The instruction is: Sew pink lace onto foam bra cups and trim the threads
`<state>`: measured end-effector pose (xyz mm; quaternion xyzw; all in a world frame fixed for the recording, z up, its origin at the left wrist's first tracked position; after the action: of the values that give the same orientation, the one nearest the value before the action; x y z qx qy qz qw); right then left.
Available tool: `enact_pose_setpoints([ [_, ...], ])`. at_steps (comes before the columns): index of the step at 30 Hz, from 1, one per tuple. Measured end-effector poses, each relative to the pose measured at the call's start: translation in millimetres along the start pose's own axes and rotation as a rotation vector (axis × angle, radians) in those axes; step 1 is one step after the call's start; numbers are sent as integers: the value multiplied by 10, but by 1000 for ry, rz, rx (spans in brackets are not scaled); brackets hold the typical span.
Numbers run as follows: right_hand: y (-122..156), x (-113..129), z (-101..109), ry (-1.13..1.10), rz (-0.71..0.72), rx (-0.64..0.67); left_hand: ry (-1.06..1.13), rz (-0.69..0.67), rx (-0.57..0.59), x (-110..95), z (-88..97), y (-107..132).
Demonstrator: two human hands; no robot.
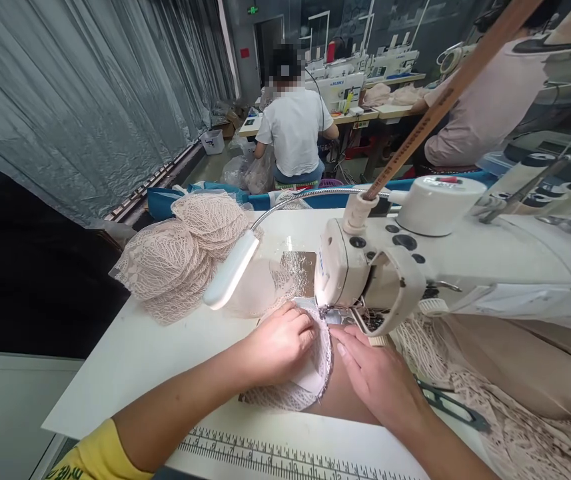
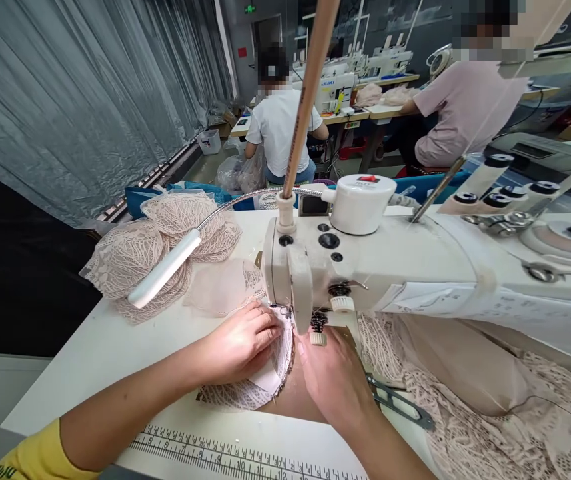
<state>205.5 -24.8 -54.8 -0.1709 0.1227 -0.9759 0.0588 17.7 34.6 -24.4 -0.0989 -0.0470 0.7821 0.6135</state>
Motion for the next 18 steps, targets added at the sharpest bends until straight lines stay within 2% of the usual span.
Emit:
enact_pose_setpoints([
  [4, 20, -6, 15, -74, 20, 1, 41, 15, -68, -22, -99, 18],
  [9, 27, 17, 28, -118, 70, 41, 109, 36, -127, -5, -86, 21],
  [18, 12, -8, -58, -38, 27, -38, 113, 3, -102, -17, -80, 24],
])
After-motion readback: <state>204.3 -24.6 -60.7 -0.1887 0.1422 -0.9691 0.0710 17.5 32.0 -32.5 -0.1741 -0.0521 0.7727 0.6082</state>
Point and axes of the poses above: each hand's wrist, its own y-axis away from the middle knuckle, its own z-axis out of the back of the hand, x = y × z, the point moved 1 cm from there along -y, towards the middle knuckle, and after that the axes turned 11 degrees about -z, right-handed, at the moved point
